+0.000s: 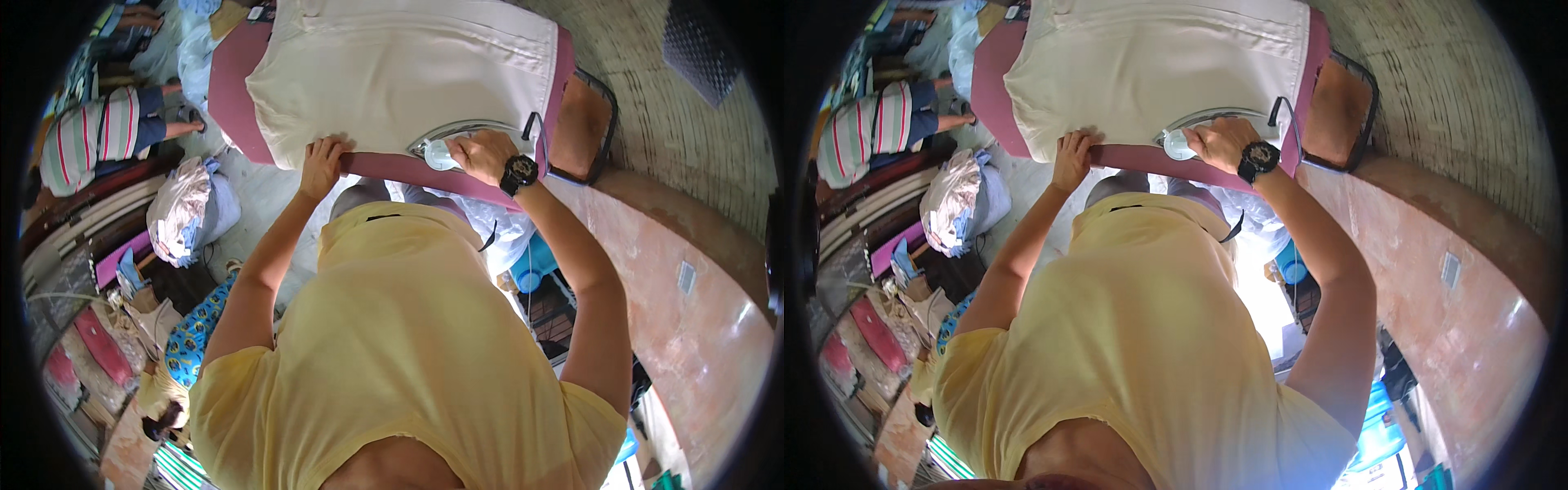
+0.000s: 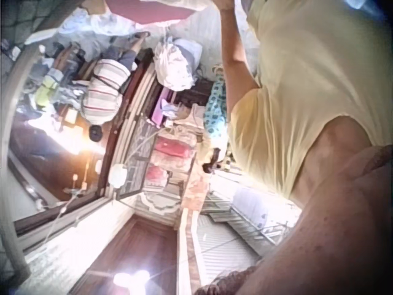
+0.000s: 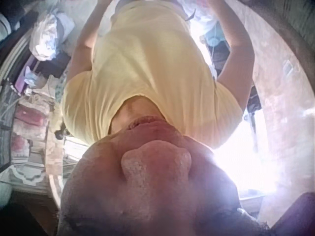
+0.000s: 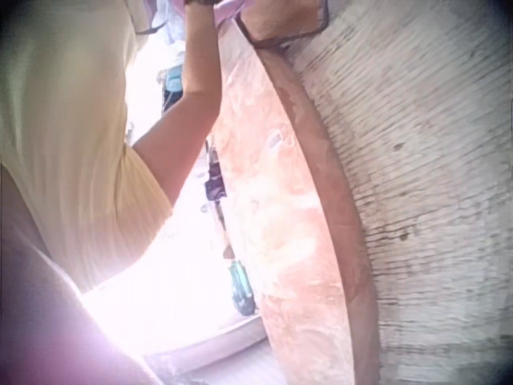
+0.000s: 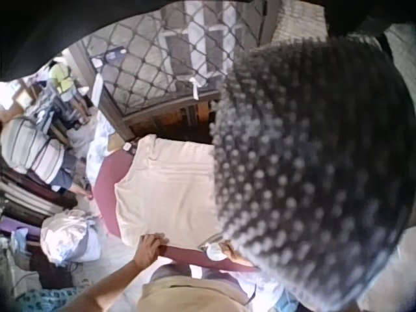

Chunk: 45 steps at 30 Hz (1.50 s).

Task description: The person irons a shirt on an ironing board, flipping and adjusting the garment to reach different sections.

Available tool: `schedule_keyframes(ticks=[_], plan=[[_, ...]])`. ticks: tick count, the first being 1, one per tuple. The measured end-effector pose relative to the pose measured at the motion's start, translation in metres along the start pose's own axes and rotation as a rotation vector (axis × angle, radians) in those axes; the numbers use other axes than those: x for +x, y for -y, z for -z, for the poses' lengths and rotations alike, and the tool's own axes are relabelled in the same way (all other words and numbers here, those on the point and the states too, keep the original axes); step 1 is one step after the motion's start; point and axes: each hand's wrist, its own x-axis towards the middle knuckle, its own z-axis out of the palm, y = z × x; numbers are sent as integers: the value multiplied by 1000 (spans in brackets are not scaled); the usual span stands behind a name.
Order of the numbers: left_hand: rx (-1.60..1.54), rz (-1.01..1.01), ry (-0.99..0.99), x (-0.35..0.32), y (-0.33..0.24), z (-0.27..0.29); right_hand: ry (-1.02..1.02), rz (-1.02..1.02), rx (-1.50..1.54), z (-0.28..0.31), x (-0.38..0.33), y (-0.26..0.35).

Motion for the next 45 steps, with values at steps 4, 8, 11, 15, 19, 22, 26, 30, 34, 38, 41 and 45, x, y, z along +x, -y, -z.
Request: schedule_keyframes(ticks=[4,8,11,15,19,22,26,30,34,38,41,45], plan=[[-72,26,-56,-17,19,-10,67,-15,58,-3,19,38],[-50,59,-138,-25,23,-4,104,8,155,-13,63,84],[-64,123,-143,-35,26,-3,207,8,145,-21,86,104],[-173,200,-117,-48,26,7,279,41,165,-18,86,105],[-337,240,-193,-59,27,15,262,68,117,-28,94,113],[-360,531,-460,-37,50,17,206,70,116,-31,106,128],[-75,875,-723,-1,124,11,249,82,114,-20,101,116],[-148,865,-476,11,164,10,14,16,36,-20,95,78],[-534,1113,-642,23,168,16,68,4,133,-26,121,94],[-1109,1046,-765,13,190,7,25,-76,119,-36,174,133],[-1429,850,-593,19,198,28,29,-36,135,-40,210,146],[-1458,815,-445,25,206,35,33,-61,43,-40,237,168]])
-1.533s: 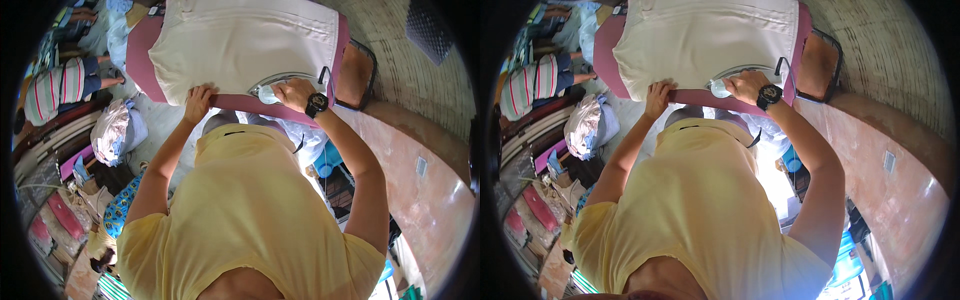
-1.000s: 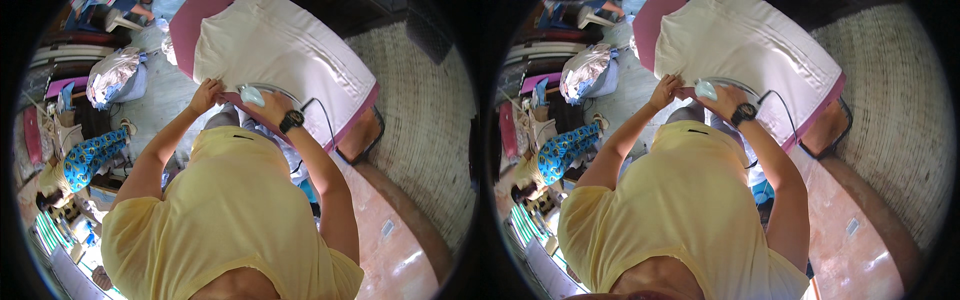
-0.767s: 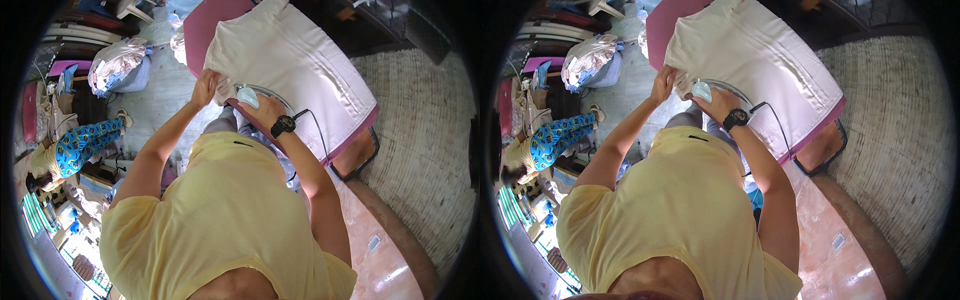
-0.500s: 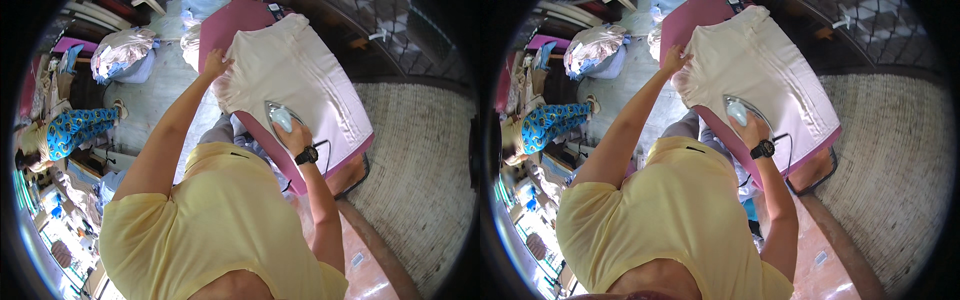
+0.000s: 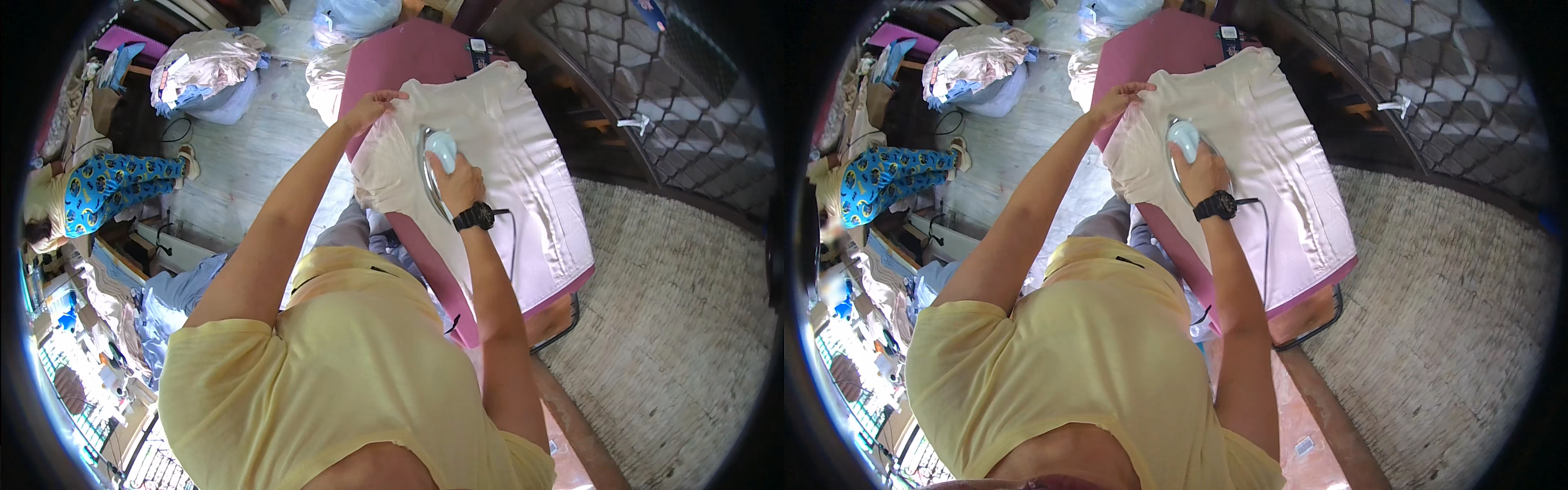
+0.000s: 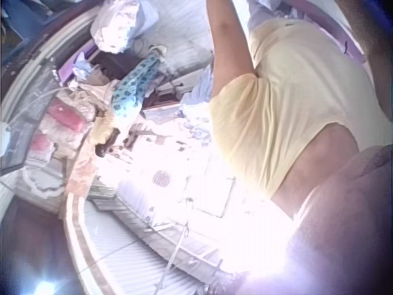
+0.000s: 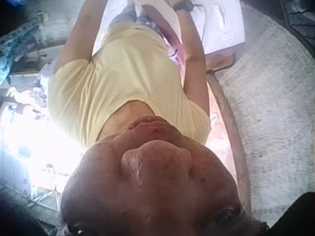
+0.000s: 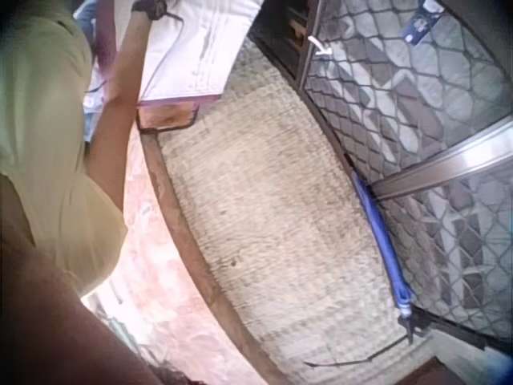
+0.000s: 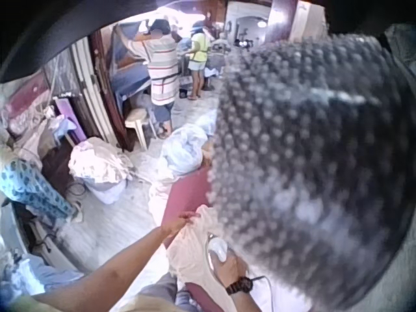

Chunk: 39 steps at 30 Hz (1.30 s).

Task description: The person irons a shirt on an ironing board, flipping and adjusting the garment to reach different sections.

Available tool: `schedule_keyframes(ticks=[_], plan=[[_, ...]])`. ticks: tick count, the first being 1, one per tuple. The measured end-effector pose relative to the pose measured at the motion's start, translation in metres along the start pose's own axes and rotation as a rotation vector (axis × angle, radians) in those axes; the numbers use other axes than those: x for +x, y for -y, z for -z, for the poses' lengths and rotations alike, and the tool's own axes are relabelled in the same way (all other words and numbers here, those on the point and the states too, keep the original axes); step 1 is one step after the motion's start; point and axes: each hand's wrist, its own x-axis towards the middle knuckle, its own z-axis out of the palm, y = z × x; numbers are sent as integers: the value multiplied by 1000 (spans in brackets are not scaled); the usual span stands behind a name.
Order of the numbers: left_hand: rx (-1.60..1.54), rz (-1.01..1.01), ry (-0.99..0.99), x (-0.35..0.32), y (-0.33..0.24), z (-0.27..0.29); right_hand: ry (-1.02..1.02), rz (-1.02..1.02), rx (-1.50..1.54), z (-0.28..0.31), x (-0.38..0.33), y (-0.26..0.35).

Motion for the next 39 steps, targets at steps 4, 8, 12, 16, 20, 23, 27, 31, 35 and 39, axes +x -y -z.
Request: schedule_keyframes(ticks=[4,8,12,16,20,23,27,31,35,39], plan=[[-128,-48,6,3,-15,-7,33,74,-52,-8,25,1],[-105,129,118,13,-39,-2,12,-45,65,-4,39,19],[108,-207,21,32,-21,2,63,12,34,-12,50,17],[566,-421,-110,36,-25,-3,-33,-4,-10,-8,65,29],[432,-540,-292,42,-17,-3,24,109,-54,-13,76,29],[593,-452,-355,46,-12,11,17,7,-32,-10,86,35],[689,-358,-361,37,-18,12,133,62,15,-8,88,32],[756,-177,-405,15,-19,13,-45,32,-9,-16,102,33],[795,-98,-410,-28,-20,-1,127,127,-51,-2,108,35],[821,-258,-496,-32,2,2,201,127,8,4,108,36]])
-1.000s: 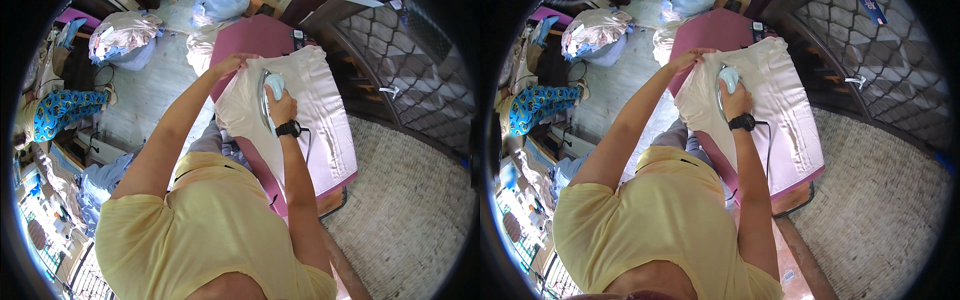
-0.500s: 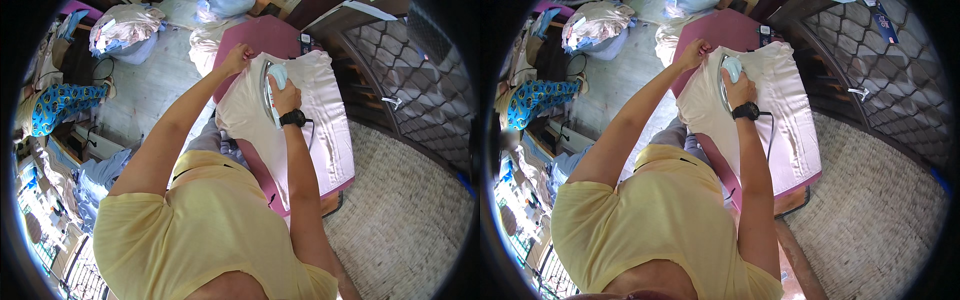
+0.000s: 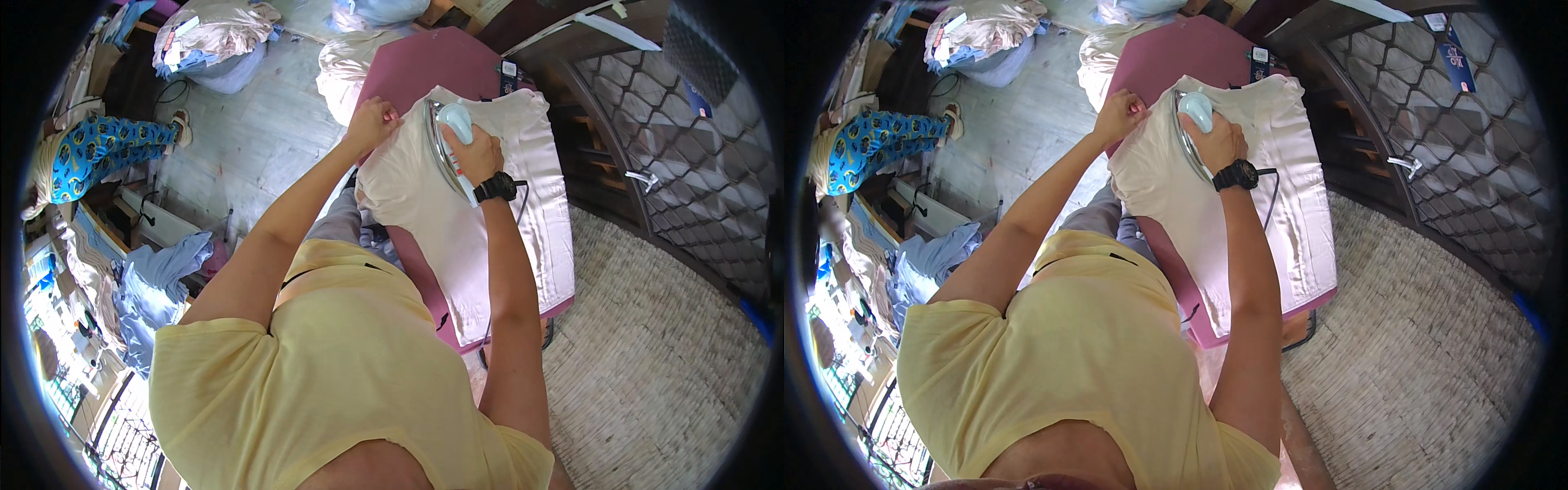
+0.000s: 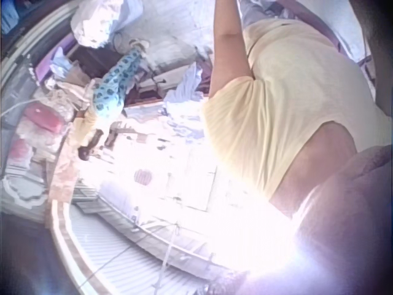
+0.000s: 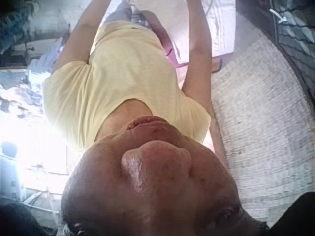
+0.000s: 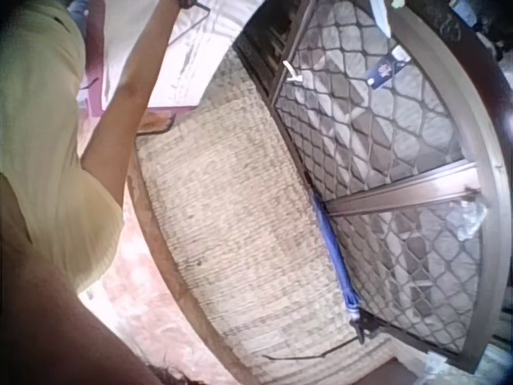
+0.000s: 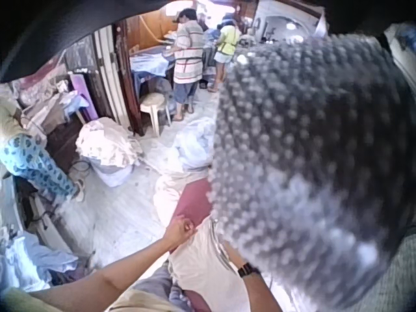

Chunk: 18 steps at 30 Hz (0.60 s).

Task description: The person irons a shirt on an ironing board, flipping and adjusting the garment to reach different sections.

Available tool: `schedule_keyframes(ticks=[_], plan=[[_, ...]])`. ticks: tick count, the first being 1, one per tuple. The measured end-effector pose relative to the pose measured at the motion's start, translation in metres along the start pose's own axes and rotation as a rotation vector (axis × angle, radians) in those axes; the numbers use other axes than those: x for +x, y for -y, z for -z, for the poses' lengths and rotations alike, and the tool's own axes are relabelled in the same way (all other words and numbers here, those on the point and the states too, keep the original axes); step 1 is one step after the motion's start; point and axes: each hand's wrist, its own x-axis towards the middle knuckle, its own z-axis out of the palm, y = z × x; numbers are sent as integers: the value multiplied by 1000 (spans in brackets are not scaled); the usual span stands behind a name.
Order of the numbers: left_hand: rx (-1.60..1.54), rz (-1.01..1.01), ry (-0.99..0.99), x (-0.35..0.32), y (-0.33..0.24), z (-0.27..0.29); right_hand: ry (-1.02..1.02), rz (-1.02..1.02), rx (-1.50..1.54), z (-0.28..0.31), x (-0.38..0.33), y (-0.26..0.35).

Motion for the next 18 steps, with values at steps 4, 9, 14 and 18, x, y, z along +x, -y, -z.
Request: schedule_keyframes(ticks=[4,9,14,18], plan=[[-53,10,-80,-6,3,-8,18,35,-116,-2,0,3],[-156,51,-68,-4,9,-8,-54,40,-115,-7,19,7],[-253,99,-61,-9,9,-5,-13,48,-115,-6,24,25],[-213,113,-68,-12,7,-4,-6,134,-191,-11,34,34]])
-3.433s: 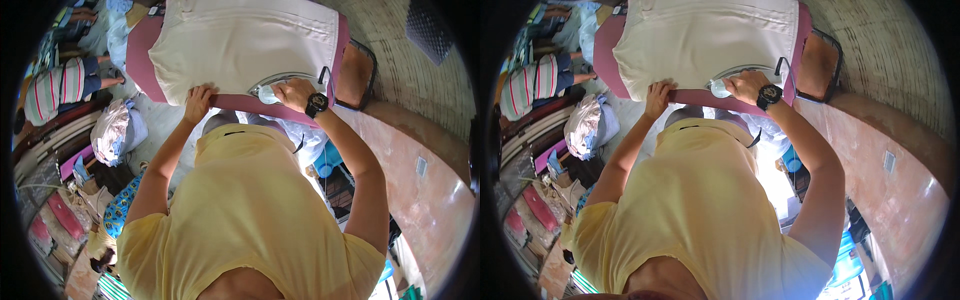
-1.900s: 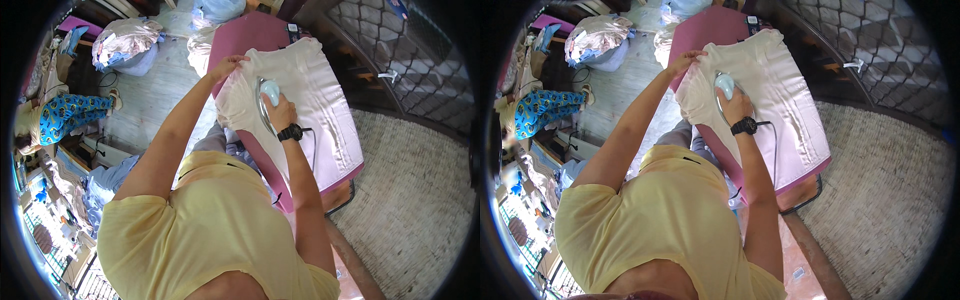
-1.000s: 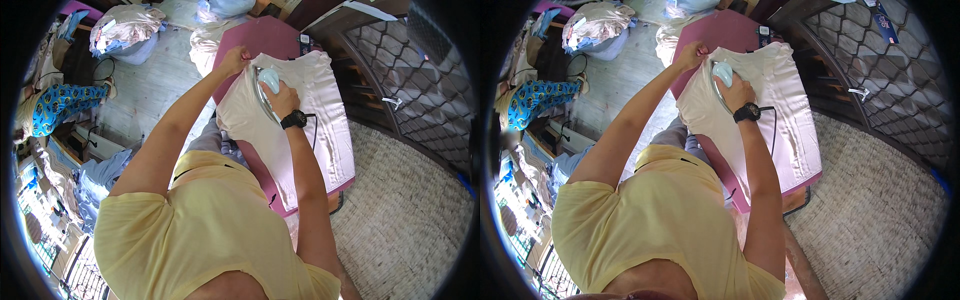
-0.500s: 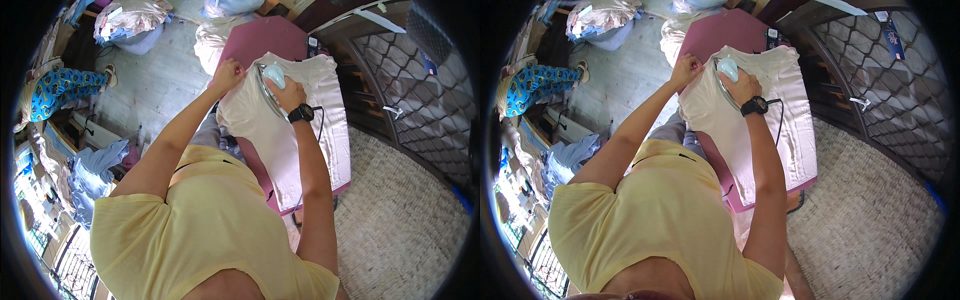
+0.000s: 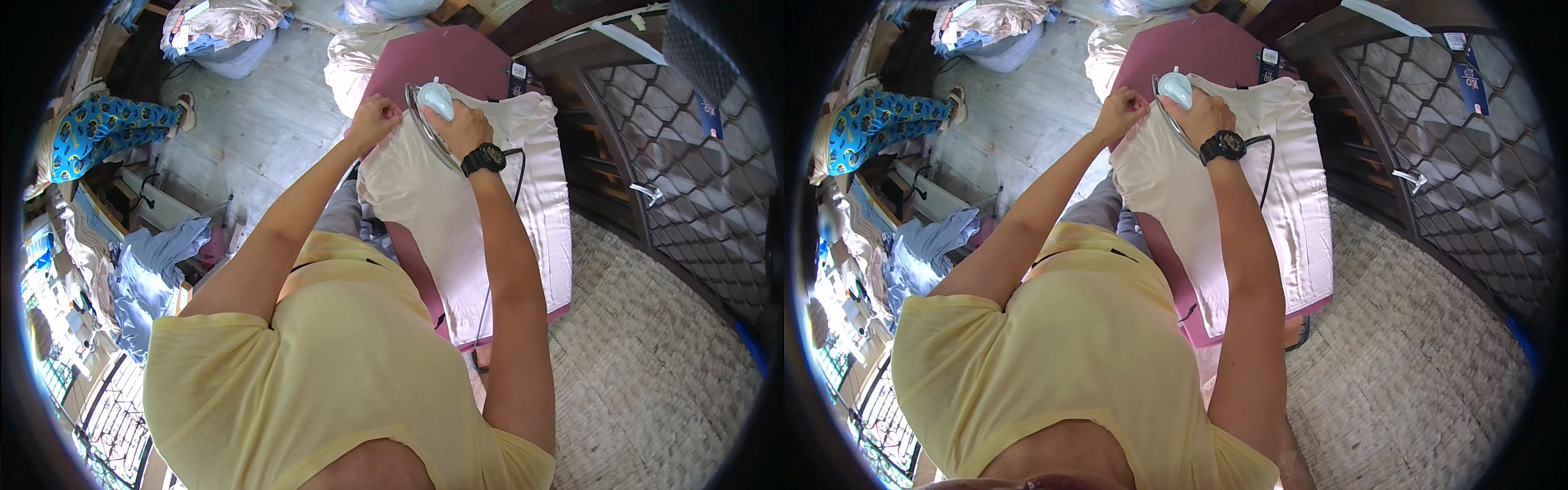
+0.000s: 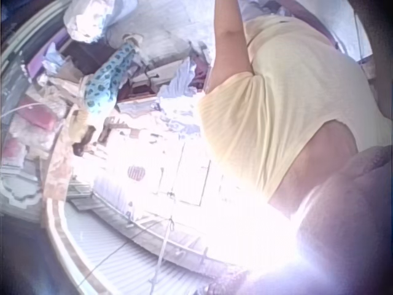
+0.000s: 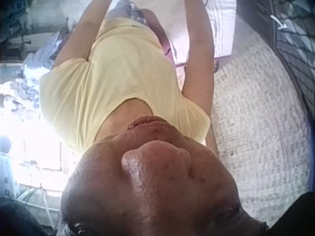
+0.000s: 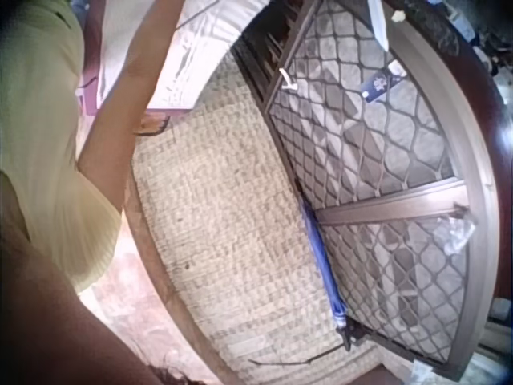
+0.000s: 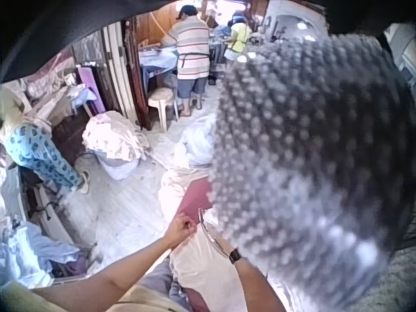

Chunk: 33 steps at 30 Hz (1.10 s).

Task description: The person irons a shirt on an ironing board, flipping and adjusting the garment to reach different sections.

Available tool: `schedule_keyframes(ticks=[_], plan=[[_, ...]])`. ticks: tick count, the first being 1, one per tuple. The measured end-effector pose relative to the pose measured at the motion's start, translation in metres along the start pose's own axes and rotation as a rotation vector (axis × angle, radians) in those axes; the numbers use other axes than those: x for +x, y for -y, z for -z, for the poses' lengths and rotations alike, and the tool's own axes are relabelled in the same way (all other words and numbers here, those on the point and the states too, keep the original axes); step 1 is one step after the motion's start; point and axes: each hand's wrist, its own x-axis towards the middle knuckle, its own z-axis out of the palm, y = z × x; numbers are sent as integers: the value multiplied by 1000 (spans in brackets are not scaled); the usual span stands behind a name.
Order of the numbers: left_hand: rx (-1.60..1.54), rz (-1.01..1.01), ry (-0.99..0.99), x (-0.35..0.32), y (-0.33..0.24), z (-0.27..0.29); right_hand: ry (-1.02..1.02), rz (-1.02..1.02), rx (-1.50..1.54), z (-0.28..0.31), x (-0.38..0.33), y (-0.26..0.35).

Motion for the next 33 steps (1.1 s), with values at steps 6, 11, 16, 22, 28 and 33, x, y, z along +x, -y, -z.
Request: schedule_keyframes(ticks=[6,11,16,22,28,33], plan=[[244,-205,-127,-15,-8,-9,-72,-70,70,-12,13,3],[409,-252,-206,-10,-13,-27,-41,-83,48,-3,5,6],[174,231,-102,7,0,-24,-25,-111,-4,-3,-5,-3],[287,449,-59,-4,-34,10,29,-123,35,6,-8,-3],[313,386,-425,-22,16,-18,82,67,-47,5,-7,3],[-160,489,-45,-23,31,6,60,61,5,-3,5,12]])
